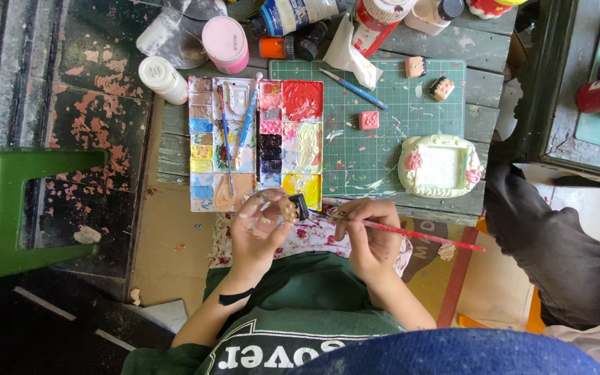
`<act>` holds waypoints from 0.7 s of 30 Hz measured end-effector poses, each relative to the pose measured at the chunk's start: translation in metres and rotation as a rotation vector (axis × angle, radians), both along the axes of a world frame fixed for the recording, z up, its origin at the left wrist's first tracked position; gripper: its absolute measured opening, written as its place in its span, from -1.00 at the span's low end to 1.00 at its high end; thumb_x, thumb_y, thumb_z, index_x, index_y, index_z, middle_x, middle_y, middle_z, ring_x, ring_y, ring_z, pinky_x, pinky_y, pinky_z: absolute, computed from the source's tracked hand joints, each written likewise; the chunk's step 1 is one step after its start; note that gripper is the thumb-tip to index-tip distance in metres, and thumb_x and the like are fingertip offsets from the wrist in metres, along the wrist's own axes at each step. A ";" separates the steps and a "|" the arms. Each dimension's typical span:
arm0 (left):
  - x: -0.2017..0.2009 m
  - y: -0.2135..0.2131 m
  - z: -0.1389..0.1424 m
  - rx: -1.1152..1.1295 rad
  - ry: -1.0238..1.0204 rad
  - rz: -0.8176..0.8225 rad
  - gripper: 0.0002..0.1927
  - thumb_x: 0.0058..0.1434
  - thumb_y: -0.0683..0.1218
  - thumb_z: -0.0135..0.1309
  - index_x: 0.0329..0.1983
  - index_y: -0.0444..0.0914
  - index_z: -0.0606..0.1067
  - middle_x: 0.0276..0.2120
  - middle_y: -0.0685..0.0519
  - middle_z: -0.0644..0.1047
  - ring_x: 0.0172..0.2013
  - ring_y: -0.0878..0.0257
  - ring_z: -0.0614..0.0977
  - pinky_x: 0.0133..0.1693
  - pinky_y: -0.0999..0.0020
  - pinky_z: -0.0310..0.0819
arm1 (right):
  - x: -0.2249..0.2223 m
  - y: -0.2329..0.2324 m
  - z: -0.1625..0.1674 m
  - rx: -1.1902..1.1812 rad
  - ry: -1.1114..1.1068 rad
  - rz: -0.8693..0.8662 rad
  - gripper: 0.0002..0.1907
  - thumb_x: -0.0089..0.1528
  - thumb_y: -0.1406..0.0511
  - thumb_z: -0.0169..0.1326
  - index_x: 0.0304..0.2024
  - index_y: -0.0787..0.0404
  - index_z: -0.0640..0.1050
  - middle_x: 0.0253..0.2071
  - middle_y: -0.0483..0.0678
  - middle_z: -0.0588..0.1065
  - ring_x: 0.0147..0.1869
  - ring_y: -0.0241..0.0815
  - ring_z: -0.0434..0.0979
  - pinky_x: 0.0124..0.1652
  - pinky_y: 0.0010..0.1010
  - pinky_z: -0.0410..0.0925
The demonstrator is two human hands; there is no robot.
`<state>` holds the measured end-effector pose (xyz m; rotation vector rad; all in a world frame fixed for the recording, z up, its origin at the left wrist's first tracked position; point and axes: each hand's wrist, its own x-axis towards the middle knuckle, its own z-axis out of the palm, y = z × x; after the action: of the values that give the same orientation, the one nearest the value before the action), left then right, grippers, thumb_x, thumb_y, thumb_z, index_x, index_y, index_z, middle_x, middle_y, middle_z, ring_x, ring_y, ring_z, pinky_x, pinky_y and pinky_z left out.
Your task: The person paints small clay figurines with a fine brush, applying black paint to the hair and facial features. They repeatedly dip the brush into a paint palette and carefully detail each figurine, then place it on the table.
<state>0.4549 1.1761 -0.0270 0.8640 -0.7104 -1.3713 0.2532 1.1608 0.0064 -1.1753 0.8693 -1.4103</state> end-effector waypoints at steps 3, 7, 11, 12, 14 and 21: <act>-0.003 0.000 0.011 -0.100 -0.143 0.057 -0.56 0.17 -0.35 0.26 0.10 -0.31 0.43 0.13 -0.01 0.44 0.09 0.26 0.58 0.18 0.23 0.47 | -0.001 0.000 0.002 -0.025 0.044 0.011 -0.92 0.45 0.42 -0.08 -0.03 0.27 0.31 -0.05 0.21 0.47 -0.29 -0.20 0.50 -0.24 -0.42 0.45; -0.004 -0.001 0.020 -0.204 -0.269 0.094 -0.55 0.17 -0.40 0.25 0.09 -0.32 0.41 0.06 0.02 0.45 0.08 0.25 0.58 0.34 0.22 0.35 | 0.000 0.001 0.006 -0.063 0.067 0.017 -0.95 0.46 0.43 -0.10 -0.02 0.28 0.33 -0.03 0.21 0.47 -0.24 -0.19 0.50 -0.20 -0.41 0.45; -0.005 -0.004 0.023 -0.265 -0.314 0.112 -0.55 0.18 -0.42 0.24 0.07 -0.31 0.38 0.01 0.04 0.43 0.03 0.26 0.58 0.46 0.23 0.20 | 0.001 0.000 0.008 -0.038 0.046 -0.016 -0.93 0.46 0.41 -0.13 -0.02 0.29 0.33 -0.04 0.19 0.47 -0.24 -0.20 0.51 -0.20 -0.42 0.44; -0.005 -0.004 0.023 -0.273 -0.321 0.113 -0.55 0.18 -0.42 0.24 0.06 -0.30 0.38 0.01 0.04 0.44 0.01 0.26 0.58 0.47 0.23 0.20 | 0.002 -0.001 0.007 -0.024 0.044 -0.033 -0.92 0.46 0.40 -0.13 -0.01 0.29 0.32 -0.04 0.19 0.48 -0.25 -0.21 0.51 -0.21 -0.43 0.43; -0.005 -0.003 0.022 -0.245 -0.255 0.083 -0.57 0.20 -0.41 0.25 0.06 -0.30 0.39 0.00 0.03 0.45 -0.02 0.27 0.60 0.35 0.24 0.31 | 0.002 -0.003 0.005 -0.042 0.120 -0.034 -0.91 0.47 0.39 -0.13 -0.01 0.30 0.32 -0.04 0.19 0.47 -0.24 -0.19 0.52 -0.21 -0.43 0.43; 0.000 0.000 0.005 -0.035 0.018 -0.030 -0.55 0.23 -0.29 0.26 0.16 -0.32 0.40 0.17 -0.04 0.44 0.16 0.23 0.54 0.24 0.22 0.42 | -0.004 -0.002 0.003 0.047 -0.100 0.027 -0.87 0.54 0.31 -0.18 -0.01 0.26 0.34 -0.07 0.15 0.51 -0.25 -0.24 0.48 -0.27 -0.52 0.34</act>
<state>0.4547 1.1759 -0.0216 0.8152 -0.7343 -1.3875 0.2489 1.1589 0.0095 -1.0680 0.8094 -1.4071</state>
